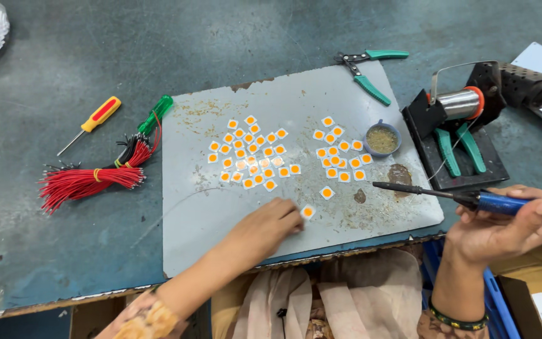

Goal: The person uses a soldering iron to attach wires to small square LED modules arranged on a work surface. They repeatedly position the wire, apply the soldering iron, and move to the next LED. The person handles the soldering iron and wire throughout the clip.

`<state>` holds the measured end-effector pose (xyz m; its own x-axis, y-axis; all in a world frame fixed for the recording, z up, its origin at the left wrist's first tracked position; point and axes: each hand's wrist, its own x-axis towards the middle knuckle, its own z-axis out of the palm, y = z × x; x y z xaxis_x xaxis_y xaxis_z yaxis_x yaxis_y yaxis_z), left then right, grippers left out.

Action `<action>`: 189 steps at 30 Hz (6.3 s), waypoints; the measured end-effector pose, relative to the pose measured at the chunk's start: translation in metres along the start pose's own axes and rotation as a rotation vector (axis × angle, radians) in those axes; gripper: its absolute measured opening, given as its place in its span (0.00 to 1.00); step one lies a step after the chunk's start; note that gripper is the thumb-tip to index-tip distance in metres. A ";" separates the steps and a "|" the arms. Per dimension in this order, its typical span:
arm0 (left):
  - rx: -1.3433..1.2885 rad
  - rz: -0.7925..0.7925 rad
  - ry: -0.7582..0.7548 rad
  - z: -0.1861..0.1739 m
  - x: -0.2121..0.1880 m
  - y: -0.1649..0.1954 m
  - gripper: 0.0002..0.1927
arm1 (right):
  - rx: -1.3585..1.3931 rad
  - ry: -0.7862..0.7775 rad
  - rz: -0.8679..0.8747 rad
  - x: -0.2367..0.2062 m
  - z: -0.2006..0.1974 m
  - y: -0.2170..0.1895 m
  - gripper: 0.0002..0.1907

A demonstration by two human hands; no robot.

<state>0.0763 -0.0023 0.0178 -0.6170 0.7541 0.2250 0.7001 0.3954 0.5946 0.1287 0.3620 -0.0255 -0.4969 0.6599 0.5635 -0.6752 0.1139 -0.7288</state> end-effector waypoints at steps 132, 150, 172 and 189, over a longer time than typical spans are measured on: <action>-0.061 -0.161 0.348 -0.021 0.023 -0.047 0.07 | -0.173 -0.233 -0.139 -0.035 0.098 0.011 0.26; -0.007 -0.155 0.284 -0.007 0.023 -0.050 0.08 | -0.134 -0.275 -0.122 -0.051 0.093 0.010 0.25; -0.022 -0.131 0.312 -0.009 0.026 -0.046 0.07 | -0.258 -0.322 -0.258 -0.050 0.098 0.000 0.25; -0.106 -0.254 0.256 -0.024 0.023 -0.053 0.07 | -0.214 -0.169 -0.133 -0.048 0.091 -0.004 0.27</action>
<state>0.0161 -0.0181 0.0098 -0.8457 0.4780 0.2374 0.4799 0.4863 0.7303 0.1059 0.2623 -0.0147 -0.5075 0.4978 0.7033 -0.6194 0.3567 -0.6994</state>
